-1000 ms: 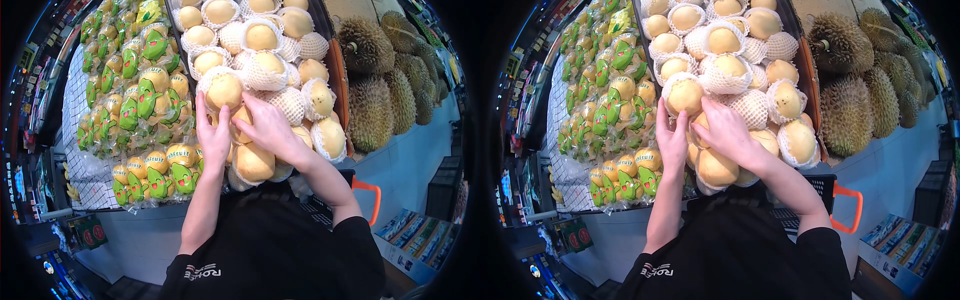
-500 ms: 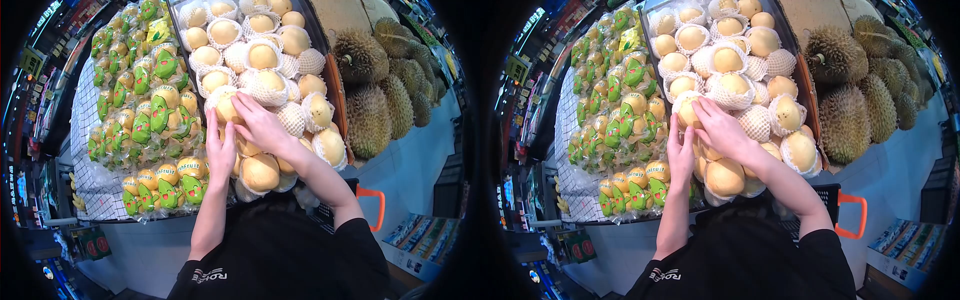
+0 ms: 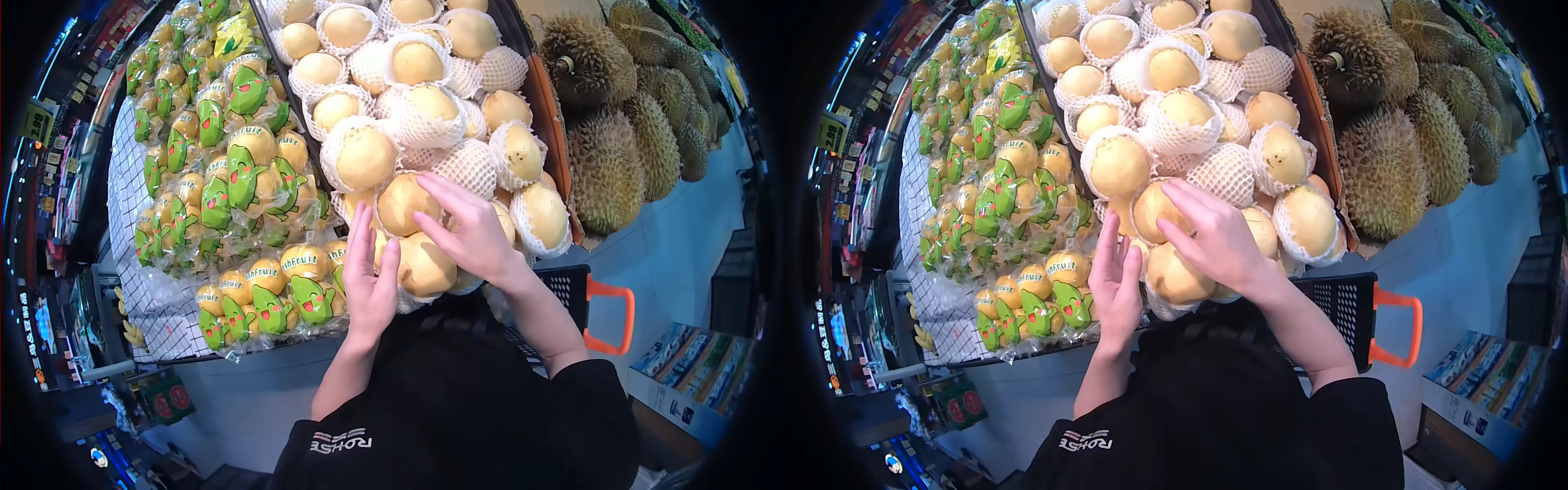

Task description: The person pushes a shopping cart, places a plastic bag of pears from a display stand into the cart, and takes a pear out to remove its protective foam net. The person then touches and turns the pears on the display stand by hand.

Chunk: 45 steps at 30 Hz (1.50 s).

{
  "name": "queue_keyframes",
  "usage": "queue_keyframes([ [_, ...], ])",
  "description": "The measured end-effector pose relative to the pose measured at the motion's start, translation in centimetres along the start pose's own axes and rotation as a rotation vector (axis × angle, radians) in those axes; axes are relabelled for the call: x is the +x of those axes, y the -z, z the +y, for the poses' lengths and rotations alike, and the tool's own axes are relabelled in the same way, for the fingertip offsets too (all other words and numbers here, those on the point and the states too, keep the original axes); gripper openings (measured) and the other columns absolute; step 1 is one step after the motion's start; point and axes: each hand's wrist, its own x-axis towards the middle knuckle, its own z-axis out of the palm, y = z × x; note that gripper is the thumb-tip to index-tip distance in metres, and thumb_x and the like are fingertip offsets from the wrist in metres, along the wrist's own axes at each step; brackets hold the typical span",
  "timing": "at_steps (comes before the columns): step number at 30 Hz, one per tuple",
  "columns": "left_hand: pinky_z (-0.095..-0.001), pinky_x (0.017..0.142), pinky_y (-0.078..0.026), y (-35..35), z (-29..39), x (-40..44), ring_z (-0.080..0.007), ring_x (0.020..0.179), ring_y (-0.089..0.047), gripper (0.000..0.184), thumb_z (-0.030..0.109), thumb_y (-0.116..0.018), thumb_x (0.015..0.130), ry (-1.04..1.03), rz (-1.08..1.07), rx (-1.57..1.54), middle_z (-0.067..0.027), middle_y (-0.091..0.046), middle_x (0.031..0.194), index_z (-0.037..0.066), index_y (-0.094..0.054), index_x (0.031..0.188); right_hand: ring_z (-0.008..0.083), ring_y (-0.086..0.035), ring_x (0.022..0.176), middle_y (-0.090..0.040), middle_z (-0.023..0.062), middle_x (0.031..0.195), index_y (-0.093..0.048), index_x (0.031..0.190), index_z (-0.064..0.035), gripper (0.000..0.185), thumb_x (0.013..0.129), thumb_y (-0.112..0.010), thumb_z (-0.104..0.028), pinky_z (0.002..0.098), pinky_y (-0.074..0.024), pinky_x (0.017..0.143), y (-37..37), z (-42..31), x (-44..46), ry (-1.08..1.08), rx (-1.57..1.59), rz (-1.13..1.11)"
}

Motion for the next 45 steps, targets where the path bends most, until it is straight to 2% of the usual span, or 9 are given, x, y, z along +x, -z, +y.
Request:
queue_keyframes([
  [8, -0.0374, 0.119, -0.019, -1.2, -1.6, 4.0, -0.0278, 0.148, -0.017, 0.072, 0.003, -0.054, 0.097, 0.134, 0.221, -0.216, -0.0242, -0.014, 0.159, -0.005, -0.009, 0.152, 0.0416, -0.056, 0.114, -0.055, 0.0311, 0.122, -0.03, 0.141, 0.0131, 0.089, 0.075, -0.078, -0.023, 0.0414, -0.0492, 0.096, -2.5, 1.3, 2.5, 0.088, -0.227, -0.121],
  [15, -0.0374, 0.112, -0.033, -1.9, -3.3, 7.2, -0.0271, 0.137, -0.037, 0.092, 0.003, -0.07, 0.085, 0.037, 0.246, -0.077, -0.0237, -0.03, 0.151, -0.004, -0.008, 0.153, 0.0418, -0.057, 0.102, -0.056, 0.0299, 0.107, -0.014, 0.147, 0.0136, 0.121, 0.058, -0.087, -0.023, 0.0441, -0.05, 0.09, -3.6, 1.7, 3.7, -0.043, -0.249, -0.366],
  [21, -0.032, 0.095, -0.052, -0.9, -4.9, 9.3, -0.0243, 0.12, -0.054, 0.09, 0.002, -0.076, 0.08, -0.077, 0.288, 0.221, -0.0221, -0.043, 0.141, -0.007, -0.019, 0.149, 0.0415, -0.056, 0.095, -0.056, 0.028, 0.101, -0.012, 0.148, 0.0124, 0.117, 0.057, -0.081, -0.016, 0.0435, -0.0494, 0.088, -4.0, 1.8, 3.6, 0.011, -0.243, -0.283],
  [24, -0.0386, 0.106, -0.041, -1.1, -4.6, 9.6, -0.0317, 0.127, -0.05, 0.091, 0.013, -0.083, 0.074, 0.035, 0.32, 0.076, -0.0258, -0.044, 0.141, -0.004, -0.03, 0.147, 0.0425, -0.055, 0.095, -0.055, 0.0278, 0.102, -0.011, 0.148, 0.012, 0.115, 0.058, -0.079, -0.015, 0.0441, -0.0478, 0.091, -4.2, 2.2, 3.2, 0.064, -0.193, -0.213],
  [31, -0.0381, 0.107, -0.041, -2.2, -4.8, 10.7, -0.0285, 0.128, -0.049, 0.086, 0.016, -0.084, 0.073, -0.063, 0.353, 0.128, -0.0218, -0.046, 0.14, -0.004, -0.037, 0.142, 0.0433, -0.054, 0.103, -0.052, 0.0311, 0.115, -0.01, 0.148, 0.0128, 0.116, 0.062, -0.081, -0.018, 0.0453, -0.0443, 0.096, -4.2, 2.2, 3.2, 0.038, -0.069, -0.111],
  [37, -0.0373, 0.105, -0.043, -1.8, -4.9, 10.1, -0.0262, 0.127, -0.049, 0.084, 0.013, -0.08, 0.081, -0.006, 0.316, -0.071, -0.0221, -0.046, 0.138, -0.004, -0.029, 0.145, 0.0452, -0.055, 0.108, -0.051, 0.0335, 0.125, -0.016, 0.146, 0.0149, 0.096, 0.074, -0.073, -0.014, 0.0444, -0.046, 0.096, -4.1, 2.7, 4.2, 0.05, 0.012, -0.006],
  [40, -0.0368, 0.104, -0.044, -1.6, -4.2, 10.0, -0.026, 0.126, -0.049, 0.083, 0.009, -0.075, 0.085, 0.052, 0.277, -0.218, -0.0218, -0.044, 0.138, -0.003, -0.022, 0.148, 0.0413, -0.057, 0.112, -0.056, 0.0287, 0.124, -0.04, 0.139, 0.0086, 0.069, 0.08, -0.069, -0.01, 0.0423, -0.0475, 0.098, -2.4, 1.3, 5.2, 0.042, 0.009, 0.041],
  [43, -0.0363, 0.104, -0.045, -1.6, -4.3, 9.3, -0.0262, 0.125, -0.05, 0.084, 0.007, -0.074, 0.085, 0.02, 0.266, -0.133, -0.021, -0.041, 0.141, -0.003, -0.02, 0.149, 0.0329, -0.06, 0.112, -0.065, 0.0133, 0.106, -0.064, 0.104, -0.002, 0.027, 0.078, -0.064, -0.009, 0.0361, -0.0509, 0.092, -0.2, 0.8, 6.9, 0.202, -0.425, 0.041],
  [45, -0.0362, 0.103, -0.046, -1.6, -4.0, 9.1, -0.0258, 0.126, -0.05, 0.086, 0.006, -0.075, 0.085, 0.024, 0.256, -0.19, -0.021, -0.04, 0.142, -0.003, -0.019, 0.149, 0.0308, -0.06, 0.113, -0.067, 0.0125, 0.104, -0.066, 0.102, -0.0031, 0.026, 0.077, -0.065, -0.01, 0.0355, -0.0508, 0.092, 0.2, 0.9, 9.7, 0.418, -0.609, 0.09],
])
